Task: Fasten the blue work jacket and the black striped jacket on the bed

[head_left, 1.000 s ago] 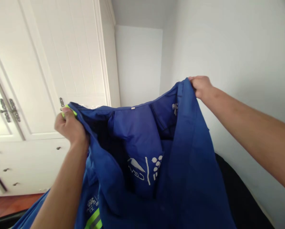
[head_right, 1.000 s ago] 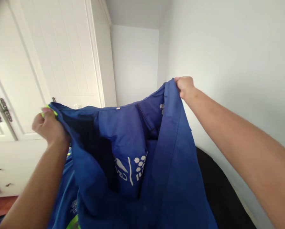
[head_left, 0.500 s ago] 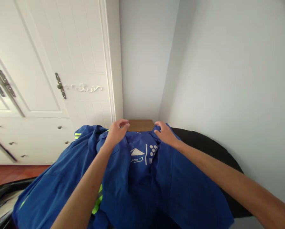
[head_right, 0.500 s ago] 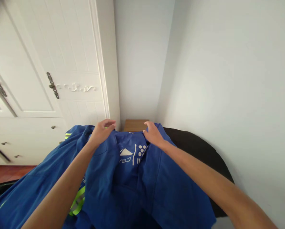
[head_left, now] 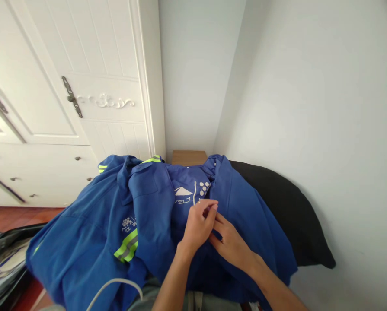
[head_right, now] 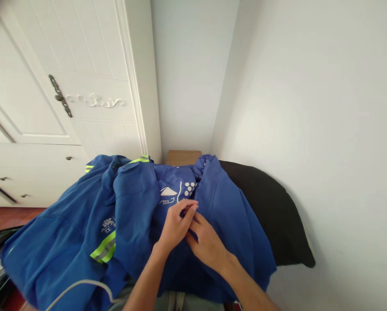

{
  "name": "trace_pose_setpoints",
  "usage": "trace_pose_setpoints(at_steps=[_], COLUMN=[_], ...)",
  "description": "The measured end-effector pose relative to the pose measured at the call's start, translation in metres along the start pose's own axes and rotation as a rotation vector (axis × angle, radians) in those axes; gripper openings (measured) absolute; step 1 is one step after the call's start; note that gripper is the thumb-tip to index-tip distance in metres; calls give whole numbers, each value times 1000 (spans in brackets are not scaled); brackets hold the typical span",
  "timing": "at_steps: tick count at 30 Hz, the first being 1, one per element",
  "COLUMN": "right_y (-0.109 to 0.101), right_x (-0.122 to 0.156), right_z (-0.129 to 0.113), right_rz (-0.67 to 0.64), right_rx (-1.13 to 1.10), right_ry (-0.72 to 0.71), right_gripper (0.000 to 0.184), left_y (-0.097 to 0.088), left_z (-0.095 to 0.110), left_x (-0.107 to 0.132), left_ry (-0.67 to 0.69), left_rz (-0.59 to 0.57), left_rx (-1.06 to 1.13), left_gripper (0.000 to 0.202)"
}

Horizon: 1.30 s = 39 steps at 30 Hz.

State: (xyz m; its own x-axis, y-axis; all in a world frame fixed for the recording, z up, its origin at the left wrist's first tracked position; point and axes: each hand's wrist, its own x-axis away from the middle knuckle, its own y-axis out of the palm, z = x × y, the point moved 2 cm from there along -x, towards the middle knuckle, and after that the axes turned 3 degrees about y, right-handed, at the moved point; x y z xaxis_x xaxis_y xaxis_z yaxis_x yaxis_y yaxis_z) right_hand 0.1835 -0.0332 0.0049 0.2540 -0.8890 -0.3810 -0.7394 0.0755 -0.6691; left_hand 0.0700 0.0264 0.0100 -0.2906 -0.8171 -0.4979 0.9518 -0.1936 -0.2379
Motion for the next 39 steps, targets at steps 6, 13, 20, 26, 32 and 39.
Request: trace_pose_setpoints(at_steps=[6, 13, 20, 26, 32, 39], right_y=[-2, 25, 38, 25, 17, 13], right_x=[36, 48, 49, 35, 24, 16], right_z=[9, 21, 25, 18, -1, -28], right_rz=[-12, -121, 18, 156, 234, 377], right_rx=[163, 582, 605, 442, 324, 21], right_ry=[72, 69, 21, -47, -149, -119], right_gripper=[27, 88, 46, 32, 35, 20], left_y=[-17, -16, -34, -33, -34, -39], left_z=[-14, -35, -41, -22, -11, 0], left_x=[78, 104, 86, 76, 73, 76], left_ry=[90, 62, 107, 182, 300, 433], left_rz=[-5, -274, -235, -162, -68, 116], left_rx=[-299, -741, -729, -704, -695, -519], left_gripper=[23, 75, 41, 31, 35, 32])
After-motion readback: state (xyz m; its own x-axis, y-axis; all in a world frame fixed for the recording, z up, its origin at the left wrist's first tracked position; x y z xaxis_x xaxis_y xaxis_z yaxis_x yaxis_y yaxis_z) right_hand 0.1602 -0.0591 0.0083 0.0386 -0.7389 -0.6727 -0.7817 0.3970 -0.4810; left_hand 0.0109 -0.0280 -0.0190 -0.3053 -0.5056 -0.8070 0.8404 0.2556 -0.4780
